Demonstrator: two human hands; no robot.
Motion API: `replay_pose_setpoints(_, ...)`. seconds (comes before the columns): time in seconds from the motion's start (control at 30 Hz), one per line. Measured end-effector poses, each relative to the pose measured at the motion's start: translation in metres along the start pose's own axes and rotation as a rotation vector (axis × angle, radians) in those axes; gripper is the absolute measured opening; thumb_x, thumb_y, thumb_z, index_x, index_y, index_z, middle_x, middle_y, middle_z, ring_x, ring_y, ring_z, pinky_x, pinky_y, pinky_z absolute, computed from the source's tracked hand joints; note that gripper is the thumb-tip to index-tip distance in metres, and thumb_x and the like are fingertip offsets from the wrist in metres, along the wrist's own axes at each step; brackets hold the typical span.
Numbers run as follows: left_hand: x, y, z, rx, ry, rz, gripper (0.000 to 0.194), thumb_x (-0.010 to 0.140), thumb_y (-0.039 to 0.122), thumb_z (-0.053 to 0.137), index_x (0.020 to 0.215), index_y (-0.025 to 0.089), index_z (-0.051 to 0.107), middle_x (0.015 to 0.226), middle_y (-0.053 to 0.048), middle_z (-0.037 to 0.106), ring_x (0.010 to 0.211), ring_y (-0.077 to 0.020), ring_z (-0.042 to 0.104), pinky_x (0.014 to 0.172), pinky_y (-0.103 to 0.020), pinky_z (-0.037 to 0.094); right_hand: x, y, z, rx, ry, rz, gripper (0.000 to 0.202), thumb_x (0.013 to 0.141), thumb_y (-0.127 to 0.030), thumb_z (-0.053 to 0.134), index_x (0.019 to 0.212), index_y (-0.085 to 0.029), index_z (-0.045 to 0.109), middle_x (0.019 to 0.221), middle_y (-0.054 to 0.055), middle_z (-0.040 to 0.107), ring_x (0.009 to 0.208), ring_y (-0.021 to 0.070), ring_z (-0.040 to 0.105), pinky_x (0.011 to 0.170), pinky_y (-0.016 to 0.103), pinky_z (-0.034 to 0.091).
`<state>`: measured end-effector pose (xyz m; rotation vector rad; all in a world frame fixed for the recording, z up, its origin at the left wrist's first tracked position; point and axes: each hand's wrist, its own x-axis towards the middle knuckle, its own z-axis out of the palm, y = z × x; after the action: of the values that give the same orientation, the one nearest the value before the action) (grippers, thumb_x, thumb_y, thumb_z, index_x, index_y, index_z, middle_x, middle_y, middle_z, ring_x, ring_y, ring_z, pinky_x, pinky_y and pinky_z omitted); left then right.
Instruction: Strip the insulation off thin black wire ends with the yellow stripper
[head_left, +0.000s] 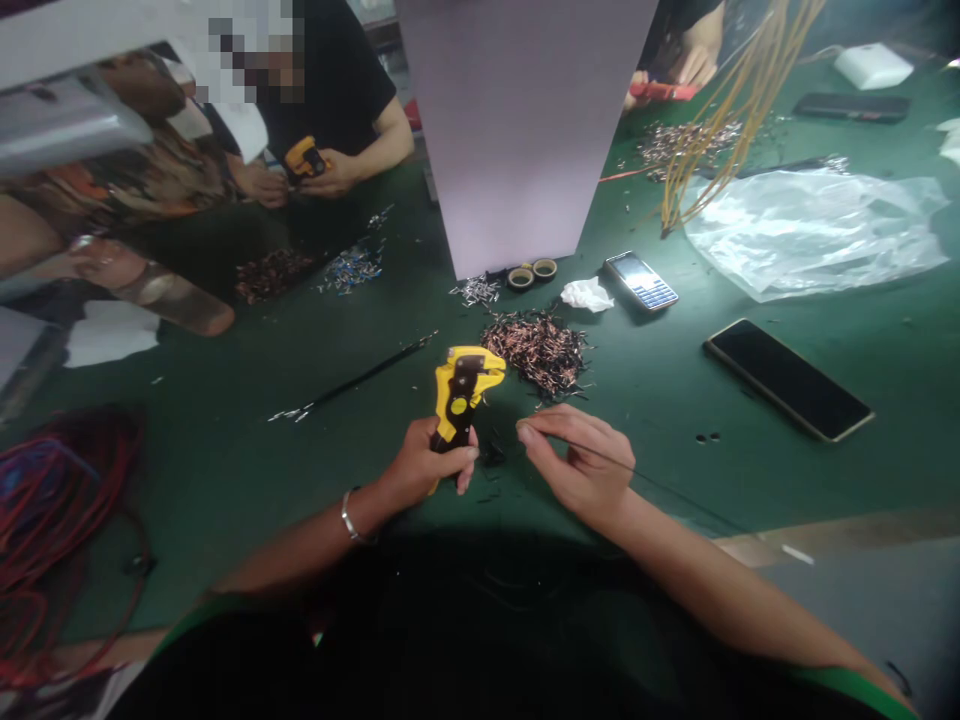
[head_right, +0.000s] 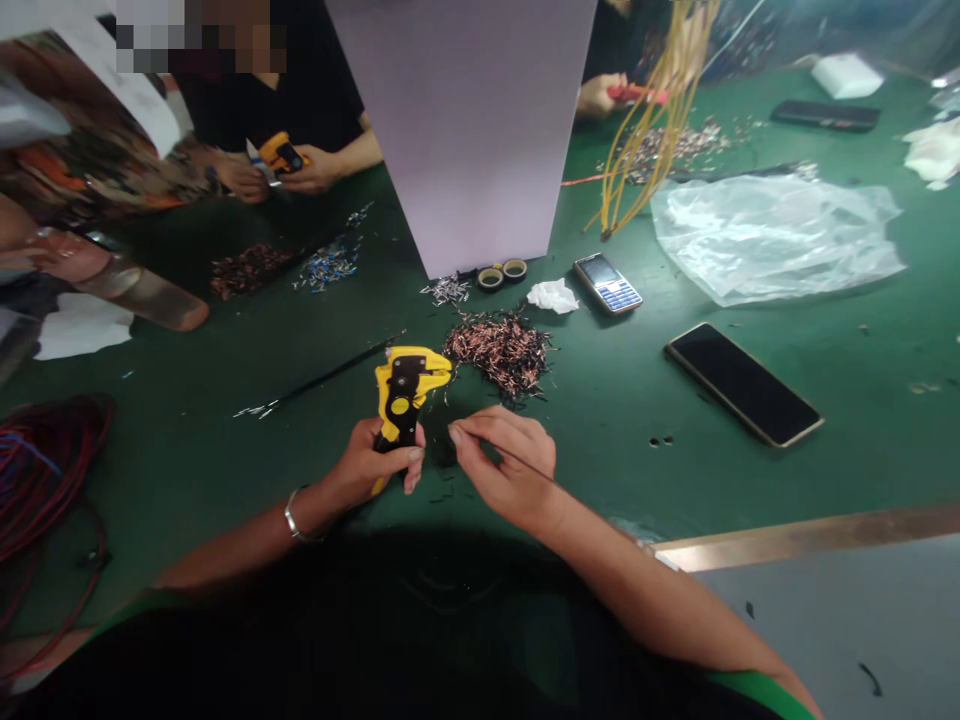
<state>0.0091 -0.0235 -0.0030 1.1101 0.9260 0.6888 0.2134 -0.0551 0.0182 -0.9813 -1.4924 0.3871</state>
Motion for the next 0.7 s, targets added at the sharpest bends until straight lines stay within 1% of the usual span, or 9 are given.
replay_pose_setpoints(0.1, 0.002, 0.001, 0.0, -0.152, -0.054, -0.011, 0.027, 0.07, 0.025, 0.08, 0.085, 0.011, 0.063, 0.058, -0.001, 0.064, 0.047, -0.0142, 0.059, 0.048, -0.029, 0.053, -0.001, 0.005, -0.002, 0.153, 0.099, 0.253, 0.013, 0.083, -0.013, 0.069, 0.075, -0.021, 0.072, 0.061, 0.0, 0.069, 0.052, 0.0143, 0.063, 0.051, 0.029, 0.053)
replay_pose_setpoints(0.2, 0.002, 0.004, -0.001, -0.257, -0.154, -0.033, 0.026, 0.067, 0.02, 0.078, 0.087, 0.01, 0.064, 0.062, -0.002, 0.065, 0.05, -0.0154, 0.061, 0.052, -0.032, 0.054, 0.003, 0.011, -0.003, 0.39, 0.199, 0.506, 0.008, 0.082, -0.021, 0.073, 0.074, -0.02, 0.073, 0.059, 0.0, 0.068, 0.045, 0.0134, 0.059, 0.043, 0.029, 0.049)
replay_pose_setpoints(0.23, 0.001, 0.005, -0.001, -0.272, -0.191, -0.041, 0.025, 0.067, 0.018, 0.077, 0.087, 0.011, 0.064, 0.064, -0.003, 0.065, 0.051, -0.0156, 0.061, 0.053, -0.033, 0.055, 0.006, 0.013, -0.003, 0.466, 0.216, 0.567, 0.009, 0.08, -0.023, 0.075, 0.072, -0.02, 0.073, 0.058, 0.0, 0.068, 0.044, 0.0135, 0.058, 0.041, 0.028, 0.048)
replay_pose_setpoints(0.3, 0.0, 0.009, -0.002, -0.275, -0.247, -0.057, 0.024, 0.067, 0.017, 0.075, 0.088, 0.011, 0.065, 0.067, -0.004, 0.066, 0.054, -0.0162, 0.062, 0.056, -0.033, 0.055, 0.011, 0.016, -0.004, 0.583, 0.208, 0.657, 0.012, 0.077, -0.026, 0.077, 0.069, -0.019, 0.071, 0.057, 0.0, 0.068, 0.042, 0.0129, 0.057, 0.042, 0.029, 0.049)
replay_pose_setpoints(0.4, -0.002, 0.013, -0.001, -0.298, -0.347, -0.08, 0.025, 0.067, 0.019, 0.076, 0.089, 0.011, 0.066, 0.069, -0.004, 0.066, 0.056, -0.0171, 0.062, 0.056, -0.034, 0.055, 0.017, 0.018, -0.004, 0.683, 0.167, 0.738, 0.014, 0.076, -0.027, 0.077, 0.067, -0.019, 0.07, 0.057, -0.001, 0.068, 0.04, 0.0111, 0.055, 0.046, 0.029, 0.052)
replay_pose_setpoints(0.47, -0.003, 0.014, -0.001, -0.309, -0.385, -0.085, 0.026, 0.068, 0.022, 0.077, 0.089, 0.011, 0.066, 0.068, -0.004, 0.065, 0.056, -0.0171, 0.062, 0.056, -0.033, 0.055, 0.018, 0.019, -0.004, 0.726, 0.152, 0.774, 0.013, 0.075, -0.026, 0.077, 0.067, -0.019, 0.07, 0.056, -0.001, 0.068, 0.04, 0.0105, 0.055, 0.047, 0.029, 0.052)
replay_pose_setpoints(0.7, -0.005, 0.014, 0.001, -0.343, -0.414, -0.095, 0.027, 0.07, 0.024, 0.079, 0.09, 0.011, 0.067, 0.068, -0.004, 0.065, 0.057, -0.017, 0.063, 0.057, -0.034, 0.056, 0.016, 0.02, -0.003, 0.751, 0.11, 0.852, 0.016, 0.074, -0.028, 0.078, 0.065, -0.019, 0.069, 0.056, -0.002, 0.067, 0.04, 0.0101, 0.053, 0.045, 0.027, 0.05)
